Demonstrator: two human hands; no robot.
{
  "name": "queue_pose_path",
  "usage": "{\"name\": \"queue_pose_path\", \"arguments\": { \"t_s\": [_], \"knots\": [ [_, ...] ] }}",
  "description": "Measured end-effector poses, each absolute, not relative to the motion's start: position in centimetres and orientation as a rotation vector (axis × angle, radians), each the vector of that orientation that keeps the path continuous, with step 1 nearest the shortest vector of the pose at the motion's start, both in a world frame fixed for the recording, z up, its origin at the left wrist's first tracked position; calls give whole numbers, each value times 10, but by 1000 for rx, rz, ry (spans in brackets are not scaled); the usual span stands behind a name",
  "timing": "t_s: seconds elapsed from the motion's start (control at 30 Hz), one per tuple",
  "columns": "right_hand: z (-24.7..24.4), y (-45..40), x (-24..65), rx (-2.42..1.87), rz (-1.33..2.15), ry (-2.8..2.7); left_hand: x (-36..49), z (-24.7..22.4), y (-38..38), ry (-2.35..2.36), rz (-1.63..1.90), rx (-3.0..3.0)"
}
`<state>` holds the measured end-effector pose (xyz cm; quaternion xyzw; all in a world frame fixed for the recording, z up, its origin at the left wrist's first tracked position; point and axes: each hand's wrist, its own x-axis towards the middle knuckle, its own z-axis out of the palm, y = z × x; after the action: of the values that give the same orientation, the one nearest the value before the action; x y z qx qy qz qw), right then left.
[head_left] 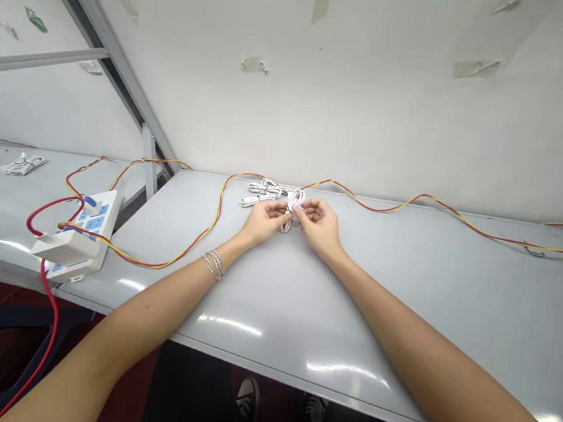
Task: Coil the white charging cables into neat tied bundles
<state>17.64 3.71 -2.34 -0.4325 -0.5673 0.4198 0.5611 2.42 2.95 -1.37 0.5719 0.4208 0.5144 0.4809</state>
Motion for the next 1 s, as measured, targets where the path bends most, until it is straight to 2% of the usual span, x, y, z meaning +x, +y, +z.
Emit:
{"name": "queue_pose_path", "arguments": {
  "t_s": [1.0],
  "knots": [
    [-23,38,179,-960,1156,-1403,22,-14,30,1039,1322,1270]
  ]
}}
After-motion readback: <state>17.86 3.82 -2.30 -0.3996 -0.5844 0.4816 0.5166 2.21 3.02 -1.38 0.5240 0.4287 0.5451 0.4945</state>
